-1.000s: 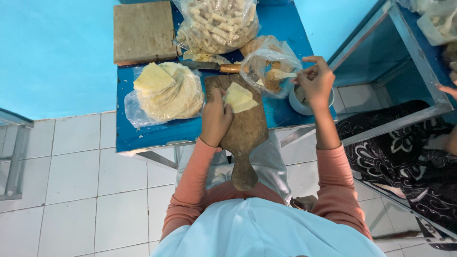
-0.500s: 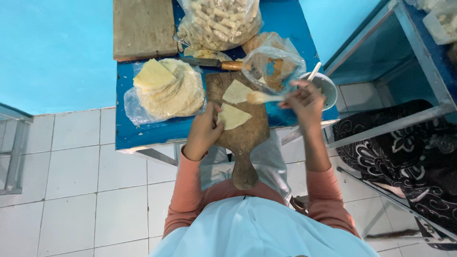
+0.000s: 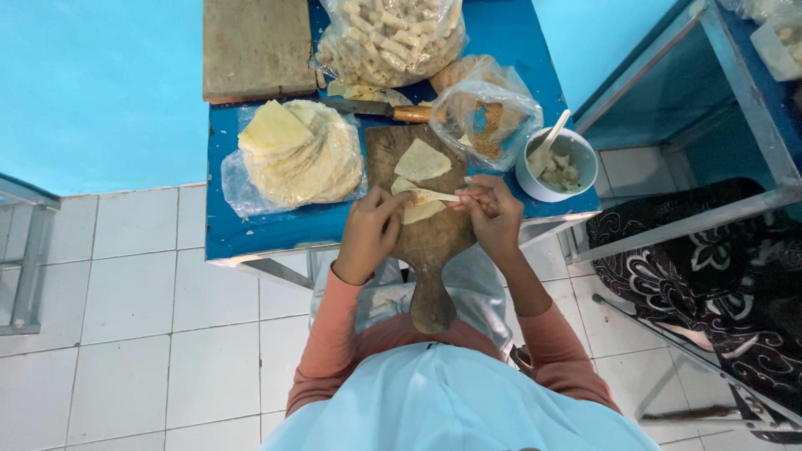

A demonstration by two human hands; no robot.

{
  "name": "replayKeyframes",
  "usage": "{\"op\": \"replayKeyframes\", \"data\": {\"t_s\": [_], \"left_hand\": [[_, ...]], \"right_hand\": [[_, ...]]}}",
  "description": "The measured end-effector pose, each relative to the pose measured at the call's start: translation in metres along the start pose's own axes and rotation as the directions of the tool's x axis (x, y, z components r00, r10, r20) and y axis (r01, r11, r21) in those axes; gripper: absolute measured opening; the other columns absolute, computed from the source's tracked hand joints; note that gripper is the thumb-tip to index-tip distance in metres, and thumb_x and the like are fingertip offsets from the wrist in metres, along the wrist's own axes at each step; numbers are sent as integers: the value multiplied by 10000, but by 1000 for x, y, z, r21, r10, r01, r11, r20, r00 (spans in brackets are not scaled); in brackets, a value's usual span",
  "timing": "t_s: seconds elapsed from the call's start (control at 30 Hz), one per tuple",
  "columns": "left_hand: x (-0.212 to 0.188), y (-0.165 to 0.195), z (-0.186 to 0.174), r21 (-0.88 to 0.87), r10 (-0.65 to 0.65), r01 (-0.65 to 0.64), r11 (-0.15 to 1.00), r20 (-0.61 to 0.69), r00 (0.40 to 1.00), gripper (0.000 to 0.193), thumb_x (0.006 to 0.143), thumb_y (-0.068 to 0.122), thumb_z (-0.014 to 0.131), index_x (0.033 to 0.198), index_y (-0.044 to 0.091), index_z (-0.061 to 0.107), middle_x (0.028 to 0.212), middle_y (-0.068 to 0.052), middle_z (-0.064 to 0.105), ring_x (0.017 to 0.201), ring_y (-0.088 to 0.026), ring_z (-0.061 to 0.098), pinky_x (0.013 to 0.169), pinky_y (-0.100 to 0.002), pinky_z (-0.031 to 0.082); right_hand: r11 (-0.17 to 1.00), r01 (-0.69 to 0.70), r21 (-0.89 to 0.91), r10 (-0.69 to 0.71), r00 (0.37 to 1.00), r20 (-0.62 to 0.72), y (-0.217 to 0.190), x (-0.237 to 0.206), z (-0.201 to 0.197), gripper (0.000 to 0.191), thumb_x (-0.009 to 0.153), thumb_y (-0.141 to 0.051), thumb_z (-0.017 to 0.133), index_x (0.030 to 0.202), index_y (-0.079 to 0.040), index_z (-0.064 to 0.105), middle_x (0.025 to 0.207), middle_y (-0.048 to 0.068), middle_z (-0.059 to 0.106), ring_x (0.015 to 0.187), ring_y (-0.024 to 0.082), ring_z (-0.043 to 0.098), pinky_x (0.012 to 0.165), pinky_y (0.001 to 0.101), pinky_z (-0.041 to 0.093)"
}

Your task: The person cuts a block of pale yellow food into triangular slices with a knife on a wooden cutting board and stacks the slices. They then spread a brown filling from a small bowl onto the slices using a spoon, working on slices one at a time at the table.

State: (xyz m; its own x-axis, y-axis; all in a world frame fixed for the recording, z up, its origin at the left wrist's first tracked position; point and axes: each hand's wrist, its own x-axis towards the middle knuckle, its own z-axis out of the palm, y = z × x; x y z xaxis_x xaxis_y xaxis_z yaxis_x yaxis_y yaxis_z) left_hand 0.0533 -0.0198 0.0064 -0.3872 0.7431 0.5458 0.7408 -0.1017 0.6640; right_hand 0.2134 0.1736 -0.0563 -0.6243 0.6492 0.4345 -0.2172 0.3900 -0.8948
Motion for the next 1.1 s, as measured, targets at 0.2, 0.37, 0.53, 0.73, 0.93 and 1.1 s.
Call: {"op": "replayKeyframes", "data": {"t_s": [0.2, 0.37, 0.53, 0.73, 0.93, 1.1], "left_hand": [[-4, -2, 3, 76, 13, -9, 997, -53, 999, 270, 870, -2, 657, 1118, 83, 720, 883, -110, 597, 824, -315, 611, 717, -431, 446], [-6, -3, 2, 81, 13, -8, 997, -63, 998, 277, 900, 2, 655, 1159, 78, 718, 889, -112, 593, 827, -315, 608, 727, -429, 441], [-8, -2, 2, 115, 2, 4, 993, -57, 998, 240, 901, 11, 663, 1127, 71, 716, 890, -116, 591, 830, -319, 602, 725, -433, 437], [-8, -3, 3, 131, -17, 25, 991, -62, 998, 211, 901, 28, 662, 1109, 52, 687, 924, -133, 611, 861, -342, 612, 742, -450, 438], [-7, 3, 6, 25, -59, 62, 998, -111, 992, 279, 940, 5, 618, 1214, -8, 568, 1039, -209, 585, 978, -410, 598, 844, -455, 479], [-6, 6, 9, 43, 3, 2, 999, -109, 994, 316, 935, -15, 594, 1245, -26, 529, 1036, -210, 582, 993, -411, 600, 862, -460, 489]], "right_hand": [[998, 20, -61, -19, 1000, 6, -8, 2, -3, 281, 978, 133, 624, 1241, 74, 542, 1039, 202, 732, 921, 238, 769, 810, 330, 658], [994, 28, -105, -28, 1000, -1, -13, 3, -2, 279, 976, 128, 639, 1232, 72, 545, 1028, 195, 742, 914, 232, 776, 800, 328, 662], [988, 51, -143, -51, 999, 2, -16, 1, -1, 280, 972, 127, 649, 1229, 72, 553, 1028, 193, 747, 921, 233, 776, 799, 332, 667], [999, 18, -34, -19, 999, -36, -15, 1, -2, 289, 992, 123, 631, 1256, 65, 528, 1044, 195, 732, 920, 240, 771, 789, 332, 656], [993, 117, -20, -119, 973, -198, -28, 14, -22, 311, 1002, 132, 615, 1285, 35, 531, 1045, 168, 706, 930, 238, 767, 799, 345, 684], [905, 157, -394, -329, 847, -418, -47, 36, -43, 288, 1041, 158, 634, 1293, 32, 572, 1031, 143, 714, 897, 214, 765, 807, 300, 663]]}}
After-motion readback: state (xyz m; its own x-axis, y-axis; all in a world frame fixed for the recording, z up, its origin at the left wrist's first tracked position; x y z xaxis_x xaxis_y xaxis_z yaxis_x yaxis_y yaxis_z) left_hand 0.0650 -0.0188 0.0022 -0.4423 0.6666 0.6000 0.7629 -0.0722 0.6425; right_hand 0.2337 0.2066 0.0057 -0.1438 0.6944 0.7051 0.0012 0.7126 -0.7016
